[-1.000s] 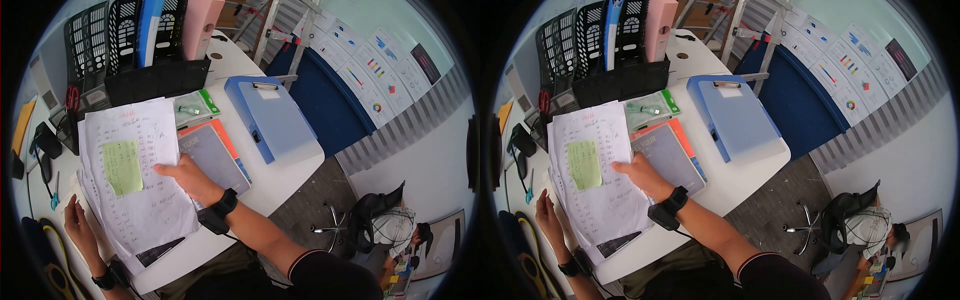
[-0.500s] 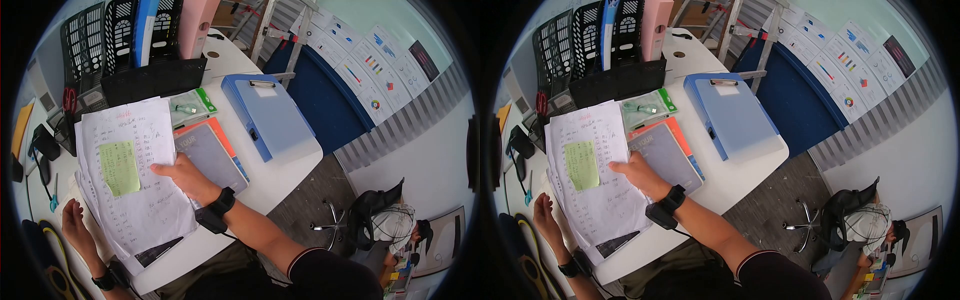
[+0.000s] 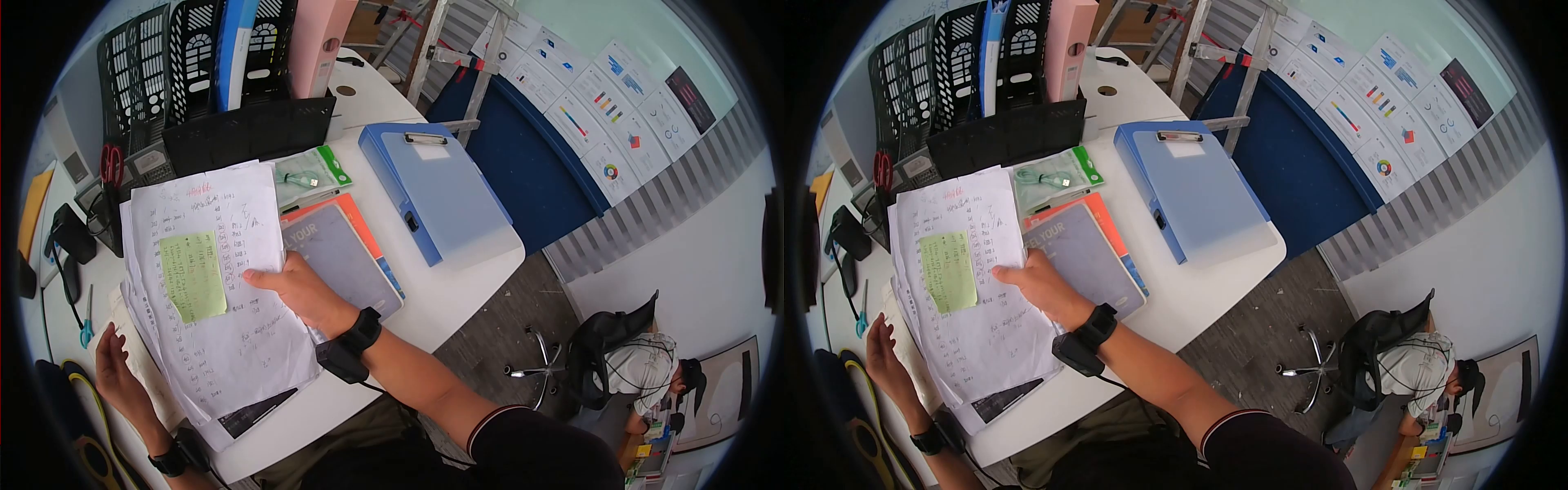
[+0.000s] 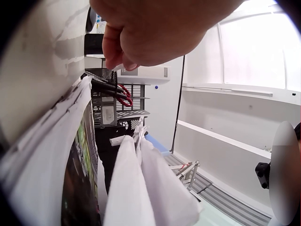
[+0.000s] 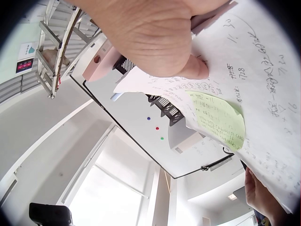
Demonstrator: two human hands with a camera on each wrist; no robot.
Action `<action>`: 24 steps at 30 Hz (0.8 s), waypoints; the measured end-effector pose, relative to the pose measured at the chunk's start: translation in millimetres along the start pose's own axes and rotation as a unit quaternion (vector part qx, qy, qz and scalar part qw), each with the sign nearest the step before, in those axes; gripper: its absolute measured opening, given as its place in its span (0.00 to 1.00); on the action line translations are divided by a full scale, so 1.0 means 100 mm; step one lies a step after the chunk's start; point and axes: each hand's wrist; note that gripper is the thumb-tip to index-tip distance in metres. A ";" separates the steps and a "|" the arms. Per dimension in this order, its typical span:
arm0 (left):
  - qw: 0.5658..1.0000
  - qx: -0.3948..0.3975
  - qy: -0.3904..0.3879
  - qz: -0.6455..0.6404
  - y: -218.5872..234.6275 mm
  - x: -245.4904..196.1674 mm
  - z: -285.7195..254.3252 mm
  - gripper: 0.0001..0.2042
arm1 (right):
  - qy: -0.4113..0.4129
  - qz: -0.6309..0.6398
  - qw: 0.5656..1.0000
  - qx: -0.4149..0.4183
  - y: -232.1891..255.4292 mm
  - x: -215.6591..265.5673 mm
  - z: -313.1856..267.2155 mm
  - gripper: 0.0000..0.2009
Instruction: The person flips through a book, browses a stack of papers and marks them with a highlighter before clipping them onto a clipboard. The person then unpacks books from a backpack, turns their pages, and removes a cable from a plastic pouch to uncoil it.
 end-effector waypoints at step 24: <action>0.994 -0.020 0.065 -0.088 -0.07 0.04 0.00 0.11 | -0.001 0.008 1.000 0.000 0.00 0.00 0.00 0.22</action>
Point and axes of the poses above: each hand's wrist, its own z-axis towards the middle knuckle, its own y-axis out of the back of the hand, x = y × z, and after that the axes turned 8 degrees about -y, right-handed
